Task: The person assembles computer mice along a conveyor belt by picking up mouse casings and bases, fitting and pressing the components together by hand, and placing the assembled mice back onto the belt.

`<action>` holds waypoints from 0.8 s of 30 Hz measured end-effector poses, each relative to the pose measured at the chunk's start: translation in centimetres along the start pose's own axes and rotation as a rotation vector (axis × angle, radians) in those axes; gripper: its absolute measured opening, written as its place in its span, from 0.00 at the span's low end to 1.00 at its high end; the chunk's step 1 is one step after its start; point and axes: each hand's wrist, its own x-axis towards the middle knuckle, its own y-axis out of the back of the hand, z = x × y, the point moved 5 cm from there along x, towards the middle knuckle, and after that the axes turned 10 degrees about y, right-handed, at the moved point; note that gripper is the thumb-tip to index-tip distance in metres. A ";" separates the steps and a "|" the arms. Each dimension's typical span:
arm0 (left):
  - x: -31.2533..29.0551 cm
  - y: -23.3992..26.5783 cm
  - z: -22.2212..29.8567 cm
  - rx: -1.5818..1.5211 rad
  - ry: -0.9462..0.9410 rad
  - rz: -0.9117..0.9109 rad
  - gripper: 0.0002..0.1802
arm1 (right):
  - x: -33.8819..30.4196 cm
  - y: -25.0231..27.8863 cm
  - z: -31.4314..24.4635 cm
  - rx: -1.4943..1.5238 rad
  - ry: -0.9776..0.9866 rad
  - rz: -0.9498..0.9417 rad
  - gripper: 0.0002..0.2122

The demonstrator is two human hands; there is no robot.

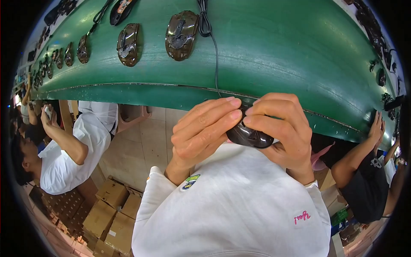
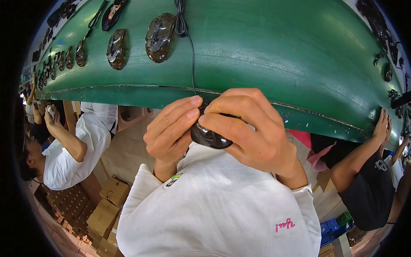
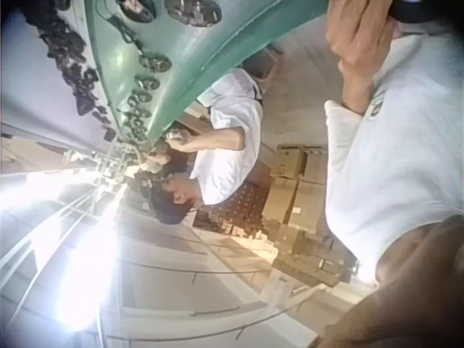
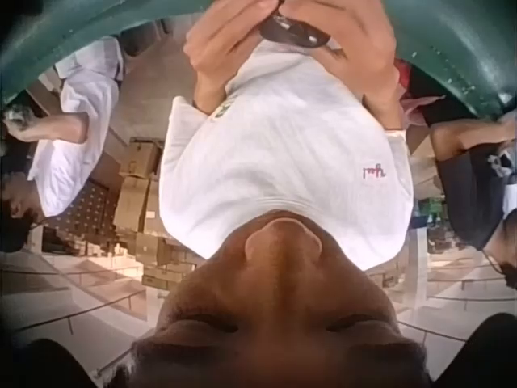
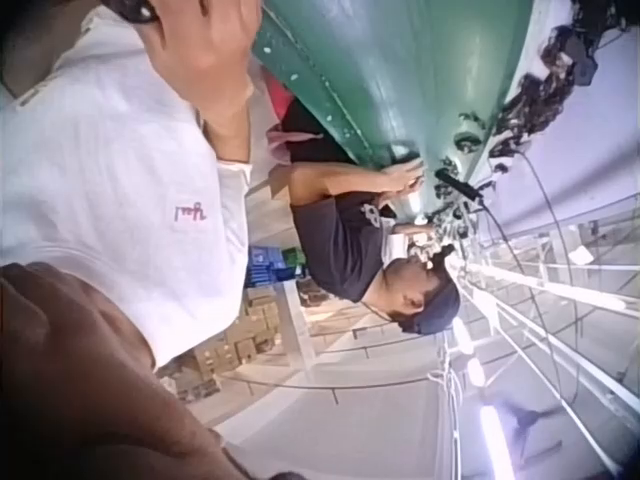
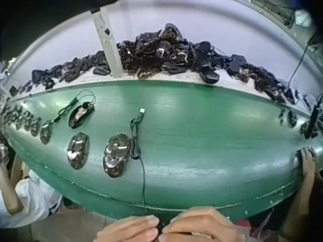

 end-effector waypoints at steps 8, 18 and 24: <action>0.6 -0.1 -0.8 0.089 0.026 -0.021 0.27 | -0.7 1.8 1.6 -0.204 0.006 0.014 0.19; 0.1 0.9 -4.4 0.016 0.213 0.136 0.25 | -3.8 8.0 8.7 -0.808 -0.136 0.177 0.21; 0.0 0.9 -5.5 0.065 0.205 0.128 0.20 | -4.6 7.3 8.4 -0.758 -0.246 0.053 0.21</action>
